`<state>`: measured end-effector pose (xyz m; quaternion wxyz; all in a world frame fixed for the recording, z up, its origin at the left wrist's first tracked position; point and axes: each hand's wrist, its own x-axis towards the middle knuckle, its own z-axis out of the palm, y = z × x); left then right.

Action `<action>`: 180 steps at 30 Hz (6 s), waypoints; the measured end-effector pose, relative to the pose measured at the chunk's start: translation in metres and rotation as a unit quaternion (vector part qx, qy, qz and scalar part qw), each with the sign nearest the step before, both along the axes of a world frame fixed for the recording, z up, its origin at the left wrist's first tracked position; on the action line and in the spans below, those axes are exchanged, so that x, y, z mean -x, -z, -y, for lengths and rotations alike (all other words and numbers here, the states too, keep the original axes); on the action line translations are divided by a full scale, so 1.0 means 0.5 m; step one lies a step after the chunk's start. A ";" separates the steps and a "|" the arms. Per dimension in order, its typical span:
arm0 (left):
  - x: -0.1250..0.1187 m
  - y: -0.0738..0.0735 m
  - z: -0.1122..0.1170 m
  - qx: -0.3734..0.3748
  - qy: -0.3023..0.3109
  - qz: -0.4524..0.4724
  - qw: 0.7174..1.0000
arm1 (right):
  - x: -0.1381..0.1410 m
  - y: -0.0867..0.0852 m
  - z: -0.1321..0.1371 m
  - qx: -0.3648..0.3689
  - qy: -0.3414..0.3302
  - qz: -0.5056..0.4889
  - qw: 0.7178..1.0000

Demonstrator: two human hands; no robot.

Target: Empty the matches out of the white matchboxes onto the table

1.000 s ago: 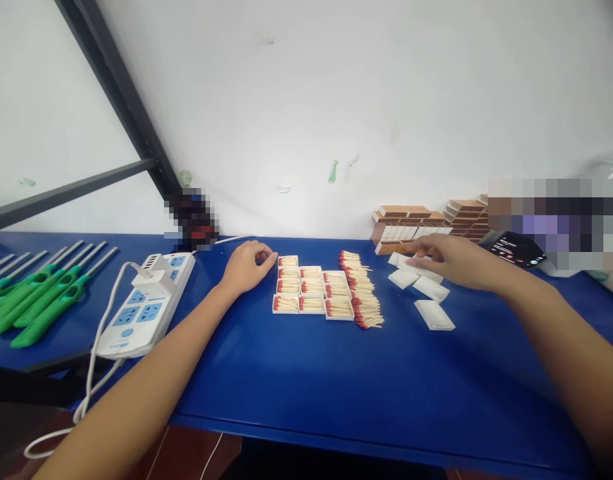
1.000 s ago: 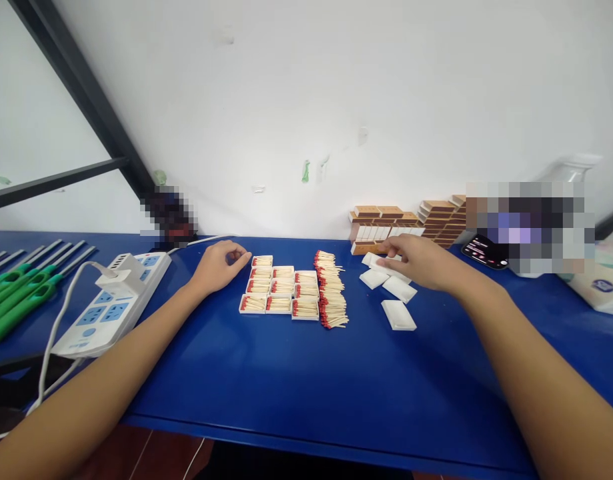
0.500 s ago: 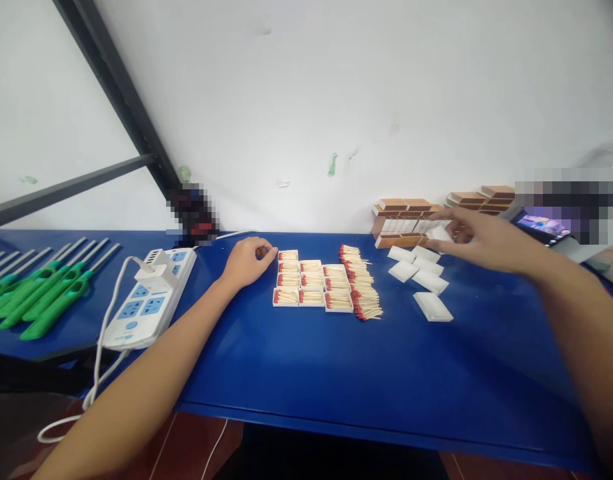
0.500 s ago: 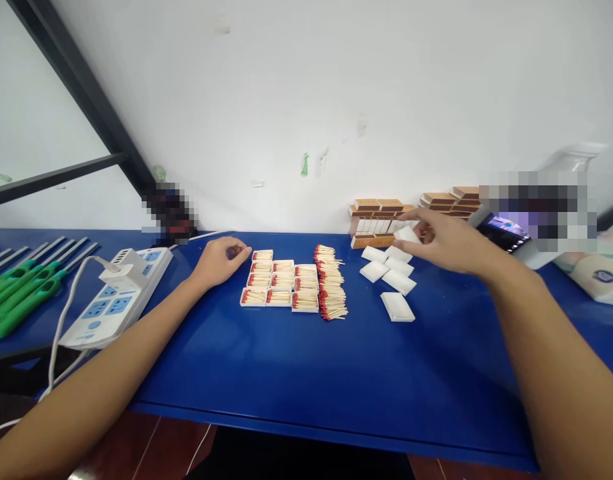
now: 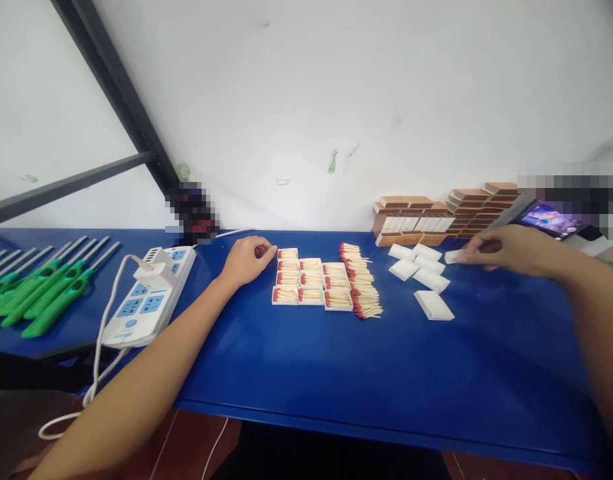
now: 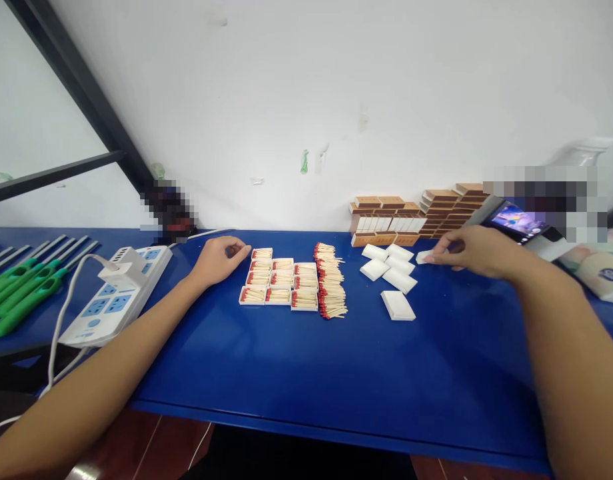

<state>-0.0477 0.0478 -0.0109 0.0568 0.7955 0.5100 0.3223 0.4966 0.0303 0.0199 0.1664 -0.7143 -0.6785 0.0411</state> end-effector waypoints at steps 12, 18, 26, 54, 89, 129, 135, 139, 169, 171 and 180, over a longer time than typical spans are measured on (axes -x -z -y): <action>0.004 0.009 -0.005 0.032 0.055 -0.032 0.997 | 0.119 -0.018 0.027 -0.040 -0.030 -0.014 0.999; 0.004 0.009 -0.005 0.036 0.048 -0.027 0.998 | 0.253 -0.003 0.030 -0.047 -0.193 -0.082 0.977; 0.003 0.010 -0.005 0.029 0.048 -0.028 0.998 | 0.437 -0.036 0.001 0.009 -0.347 0.007 0.938; 0.003 0.013 -0.012 0.031 0.045 -0.021 0.998 | 0.433 -0.024 -0.165 -0.051 -0.240 0.086 0.966; 0.004 0.013 -0.013 0.023 0.050 -0.027 0.998 | 0.458 -0.029 0.054 0.015 -0.353 -0.076 0.932; 0.005 0.014 -0.017 0.019 0.054 -0.029 0.998 | 0.458 -0.044 0.014 0.037 -0.328 -0.092 0.939; 0.004 0.011 -0.012 0.025 0.051 -0.027 0.998 | 0.473 -0.042 -0.062 0.092 -0.315 -0.060 0.943; 0.005 0.011 -0.011 0.033 0.045 -0.024 0.998 | 0.467 -0.057 -0.107 0.065 -0.313 -0.077 0.944; 0.007 0.019 -0.015 0.033 0.043 -0.024 0.998 | 0.451 -0.006 -0.186 -0.003 -0.264 0.306 0.915; 0.007 0.018 -0.014 0.033 0.043 -0.024 0.998 | 0.446 -0.005 -0.185 -0.004 -0.242 0.331 0.912; 0.007 0.014 -0.013 0.031 0.048 -0.024 0.998 | 0.442 -0.019 -0.143 -0.018 -0.229 0.404 0.886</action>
